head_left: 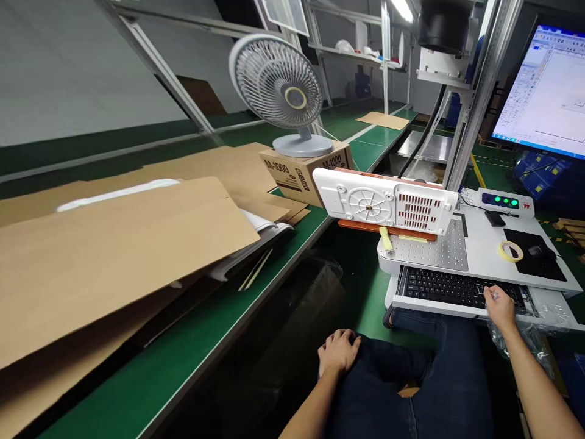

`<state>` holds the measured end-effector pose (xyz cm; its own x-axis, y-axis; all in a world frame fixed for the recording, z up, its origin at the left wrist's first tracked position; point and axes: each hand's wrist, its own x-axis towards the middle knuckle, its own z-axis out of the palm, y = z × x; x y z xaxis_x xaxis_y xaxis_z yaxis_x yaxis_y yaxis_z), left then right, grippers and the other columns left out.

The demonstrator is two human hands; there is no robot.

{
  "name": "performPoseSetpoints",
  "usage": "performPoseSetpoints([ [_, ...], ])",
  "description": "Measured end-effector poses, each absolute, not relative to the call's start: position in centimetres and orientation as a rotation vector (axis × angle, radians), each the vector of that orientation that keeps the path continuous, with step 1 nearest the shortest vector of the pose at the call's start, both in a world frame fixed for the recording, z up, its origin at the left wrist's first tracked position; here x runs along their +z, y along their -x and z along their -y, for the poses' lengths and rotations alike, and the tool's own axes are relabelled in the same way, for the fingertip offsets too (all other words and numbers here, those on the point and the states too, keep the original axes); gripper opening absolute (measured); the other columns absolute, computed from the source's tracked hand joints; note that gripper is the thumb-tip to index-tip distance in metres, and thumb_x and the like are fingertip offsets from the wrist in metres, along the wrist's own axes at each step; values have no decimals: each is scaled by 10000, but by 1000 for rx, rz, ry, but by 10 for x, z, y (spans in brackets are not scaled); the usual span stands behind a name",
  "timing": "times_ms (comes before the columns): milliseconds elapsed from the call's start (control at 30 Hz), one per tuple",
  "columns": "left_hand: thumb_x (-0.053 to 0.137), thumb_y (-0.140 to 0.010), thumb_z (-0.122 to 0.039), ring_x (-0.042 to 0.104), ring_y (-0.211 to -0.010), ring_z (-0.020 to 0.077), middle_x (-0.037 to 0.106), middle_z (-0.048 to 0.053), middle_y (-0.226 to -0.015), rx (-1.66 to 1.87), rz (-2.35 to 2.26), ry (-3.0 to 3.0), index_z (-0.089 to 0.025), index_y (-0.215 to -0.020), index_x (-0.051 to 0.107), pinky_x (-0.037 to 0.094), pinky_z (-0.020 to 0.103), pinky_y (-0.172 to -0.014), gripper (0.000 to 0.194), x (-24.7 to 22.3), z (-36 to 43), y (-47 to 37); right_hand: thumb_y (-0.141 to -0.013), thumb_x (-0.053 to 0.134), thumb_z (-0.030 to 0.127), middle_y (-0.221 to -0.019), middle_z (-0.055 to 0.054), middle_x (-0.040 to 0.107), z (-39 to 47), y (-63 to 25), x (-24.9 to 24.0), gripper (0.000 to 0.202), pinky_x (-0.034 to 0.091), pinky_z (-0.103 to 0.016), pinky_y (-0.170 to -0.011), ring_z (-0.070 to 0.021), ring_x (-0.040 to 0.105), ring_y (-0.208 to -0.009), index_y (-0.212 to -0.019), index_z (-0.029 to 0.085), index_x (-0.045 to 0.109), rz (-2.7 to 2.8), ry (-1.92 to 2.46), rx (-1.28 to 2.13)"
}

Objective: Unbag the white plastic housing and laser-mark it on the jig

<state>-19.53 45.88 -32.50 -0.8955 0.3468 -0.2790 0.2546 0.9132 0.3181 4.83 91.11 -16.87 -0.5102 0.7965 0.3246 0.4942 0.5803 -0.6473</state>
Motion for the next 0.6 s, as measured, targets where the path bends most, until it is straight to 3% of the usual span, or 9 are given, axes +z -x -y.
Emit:
performPoseSetpoints([
  [267,447,-1035,-436,452,-1462,383,602,145,-1523,385,-2731,-441,-256,-1260,755,342,603,-1176,421,-321,-459,198,-915,480,721,-625,-22,543,-911,-46,-171,516,305,-329,-663,-203,438,-606,-719,252,569,2195,982,620],
  [467,397,-1046,-448,444,-1482,383,594,130,-1553,333,-2715,-434,-268,-1273,758,353,596,-1175,462,-316,-459,197,-938,486,707,-594,-12,511,-912,-45,-175,512,289,-324,-651,-197,423,-582,-715,253,562,2191,959,630],
  [600,356,-1039,-470,426,-1524,391,569,110,-1607,285,-2680,-432,-286,-1326,750,356,606,-1196,521,-312,-459,198,-952,486,684,-631,-24,566,-912,-42,-177,500,288,-320,-650,-193,463,-590,-740,245,595,2185,944,637],
])
